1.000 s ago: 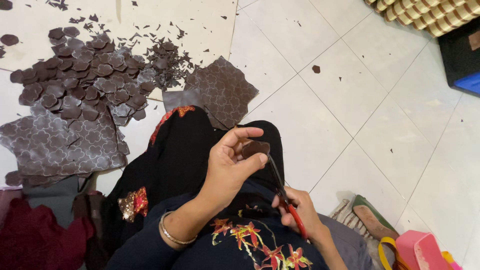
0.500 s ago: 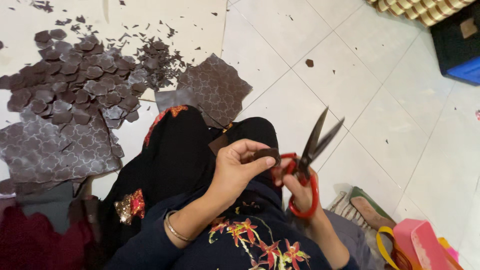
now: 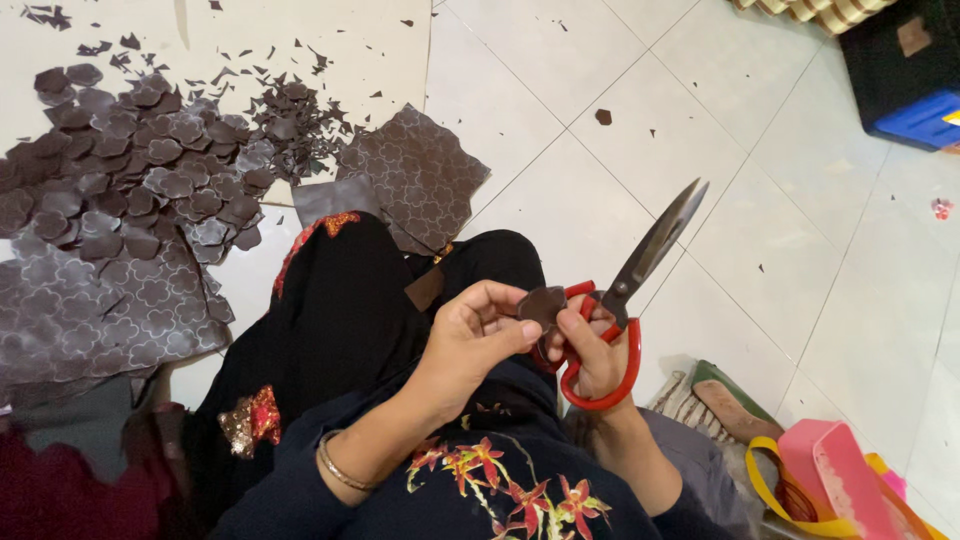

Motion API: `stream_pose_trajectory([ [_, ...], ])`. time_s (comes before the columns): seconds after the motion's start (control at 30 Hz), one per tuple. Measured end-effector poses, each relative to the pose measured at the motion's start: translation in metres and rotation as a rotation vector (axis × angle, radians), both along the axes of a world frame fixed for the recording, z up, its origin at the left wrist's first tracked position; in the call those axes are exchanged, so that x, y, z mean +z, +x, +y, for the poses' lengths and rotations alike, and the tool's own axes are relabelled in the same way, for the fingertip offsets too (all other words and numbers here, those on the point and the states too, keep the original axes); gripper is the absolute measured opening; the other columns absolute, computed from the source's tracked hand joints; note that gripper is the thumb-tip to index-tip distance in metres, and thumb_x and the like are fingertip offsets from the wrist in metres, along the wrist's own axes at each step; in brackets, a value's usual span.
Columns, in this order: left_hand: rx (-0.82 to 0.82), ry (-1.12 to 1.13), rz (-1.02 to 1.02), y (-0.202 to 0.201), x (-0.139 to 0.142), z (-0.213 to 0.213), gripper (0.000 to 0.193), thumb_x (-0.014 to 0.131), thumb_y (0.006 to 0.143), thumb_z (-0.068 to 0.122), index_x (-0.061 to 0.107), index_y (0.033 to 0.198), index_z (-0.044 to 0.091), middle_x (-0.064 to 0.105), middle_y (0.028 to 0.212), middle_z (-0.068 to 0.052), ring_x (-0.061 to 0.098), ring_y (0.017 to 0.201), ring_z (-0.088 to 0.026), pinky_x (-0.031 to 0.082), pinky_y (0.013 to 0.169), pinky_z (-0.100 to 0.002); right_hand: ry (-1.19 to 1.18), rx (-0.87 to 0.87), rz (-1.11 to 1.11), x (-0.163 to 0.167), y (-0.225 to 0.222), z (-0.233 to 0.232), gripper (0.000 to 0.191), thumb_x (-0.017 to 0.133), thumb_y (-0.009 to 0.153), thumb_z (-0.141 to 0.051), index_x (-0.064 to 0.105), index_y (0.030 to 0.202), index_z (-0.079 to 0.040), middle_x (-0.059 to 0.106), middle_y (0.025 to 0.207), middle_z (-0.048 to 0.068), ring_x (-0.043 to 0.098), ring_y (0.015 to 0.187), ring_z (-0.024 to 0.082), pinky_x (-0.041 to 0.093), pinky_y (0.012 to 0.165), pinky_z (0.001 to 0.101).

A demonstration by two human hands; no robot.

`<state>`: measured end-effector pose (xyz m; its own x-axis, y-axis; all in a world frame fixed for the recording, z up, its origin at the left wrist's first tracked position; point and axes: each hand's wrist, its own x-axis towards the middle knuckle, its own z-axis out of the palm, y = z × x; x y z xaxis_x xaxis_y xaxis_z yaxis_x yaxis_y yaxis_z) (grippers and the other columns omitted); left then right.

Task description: The person sits on the floor and uses red-handled scissors to cut flower-shaped pieces from a brown patterned sheet. They repeatedly trim the edges of each piece and place the finished shapes onto a growing pile on the floor.

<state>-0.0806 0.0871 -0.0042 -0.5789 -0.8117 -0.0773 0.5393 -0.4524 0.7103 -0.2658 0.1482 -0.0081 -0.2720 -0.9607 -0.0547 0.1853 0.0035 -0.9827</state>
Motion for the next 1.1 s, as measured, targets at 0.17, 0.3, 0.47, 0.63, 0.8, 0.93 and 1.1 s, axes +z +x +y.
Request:
stream_pose_trajectory([
  [0.17, 0.091, 0.005, 0.113, -0.003, 0.0, 0.001, 0.013, 0.069, 0.098, 0.005, 0.065, 0.108, -0.002, 0.074, 0.097, -0.009, 0.068, 0.083, -0.012, 0.057, 0.078, -0.028, 0.037, 0.052, 0.038, -0.005, 0.014, 0.005, 0.008, 0.061, 0.095, -0.01, 0.061, 0.093, -0.003, 0.061, 0.069, 0.006, 0.057, 0.058, 0.014, 0.046, 0.054, 0.0283],
  [0.3, 0.153, -0.076, 0.027, 0.001, 0.007, -0.002, 0.015, 0.068, 0.099, 0.003, 0.069, 0.112, -0.004, 0.073, 0.096, -0.008, 0.067, 0.086, -0.01, 0.056, 0.08, -0.026, -0.005, 0.165, 0.137, -0.006, 0.016, 0.01, 0.023, 0.067, 0.096, -0.022, 0.061, 0.096, 0.0, 0.061, 0.073, 0.006, 0.056, 0.064, 0.014, 0.047, 0.06, 0.0284],
  [0.47, 0.137, -0.127, -0.01, 0.015, 0.02, -0.003, 0.018, 0.066, 0.097, 0.002, 0.07, 0.113, -0.005, 0.077, 0.1, -0.011, 0.075, 0.093, -0.013, 0.061, 0.088, -0.028, -0.074, 0.296, 0.351, 0.009, 0.003, 0.008, 0.08, 0.07, 0.084, -0.07, 0.061, 0.122, 0.0, 0.053, 0.084, 0.0, 0.048, 0.076, 0.01, 0.039, 0.066, 0.0241],
  [0.63, 0.183, -0.15, -0.005, 0.017, 0.026, -0.001, 0.017, 0.071, 0.094, -0.003, 0.071, 0.11, -0.008, 0.077, 0.099, -0.014, 0.075, 0.089, -0.016, 0.063, 0.083, -0.029, 0.071, 0.419, 0.496, 0.032, 0.001, 0.012, 0.097, 0.059, 0.078, -0.089, 0.065, 0.116, -0.001, 0.054, 0.082, 0.001, 0.049, 0.075, 0.01, 0.039, 0.065, 0.0245],
  [0.8, 0.2, -0.189, -0.062, 0.019, 0.024, -0.001, 0.018, 0.073, 0.091, -0.004, 0.071, 0.109, -0.008, 0.077, 0.098, -0.013, 0.074, 0.088, -0.014, 0.062, 0.08, -0.027, 0.136, 0.45, 0.453, 0.047, 0.01, 0.012, 0.103, 0.06, 0.072, -0.093, 0.065, 0.112, 0.002, 0.053, 0.081, 0.002, 0.048, 0.074, 0.011, 0.038, 0.063, 0.0256],
  [0.93, 0.201, -0.215, -0.081, 0.021, 0.025, -0.001, 0.019, 0.075, 0.09, -0.004, 0.072, 0.109, -0.008, 0.077, 0.098, -0.013, 0.073, 0.087, -0.013, 0.061, 0.079, -0.026, 0.112, 0.467, 0.47, 0.053, 0.014, 0.01, 0.104, 0.056, 0.072, -0.095, 0.066, 0.106, 0.002, 0.054, 0.081, 0.002, 0.05, 0.075, 0.011, 0.041, 0.065, 0.0251],
  [1.1, 0.178, -0.215, -0.124, 0.023, 0.03, -0.002, 0.019, 0.076, 0.089, -0.002, 0.073, 0.107, -0.007, 0.078, 0.095, -0.012, 0.074, 0.085, -0.012, 0.062, 0.076, -0.024, 0.128, 0.467, 0.496, 0.057, 0.016, 0.008, 0.105, 0.054, 0.071, -0.097, 0.066, 0.105, 0.003, 0.051, 0.075, 0.002, 0.048, 0.069, 0.011, 0.037, 0.06, 0.0264],
])
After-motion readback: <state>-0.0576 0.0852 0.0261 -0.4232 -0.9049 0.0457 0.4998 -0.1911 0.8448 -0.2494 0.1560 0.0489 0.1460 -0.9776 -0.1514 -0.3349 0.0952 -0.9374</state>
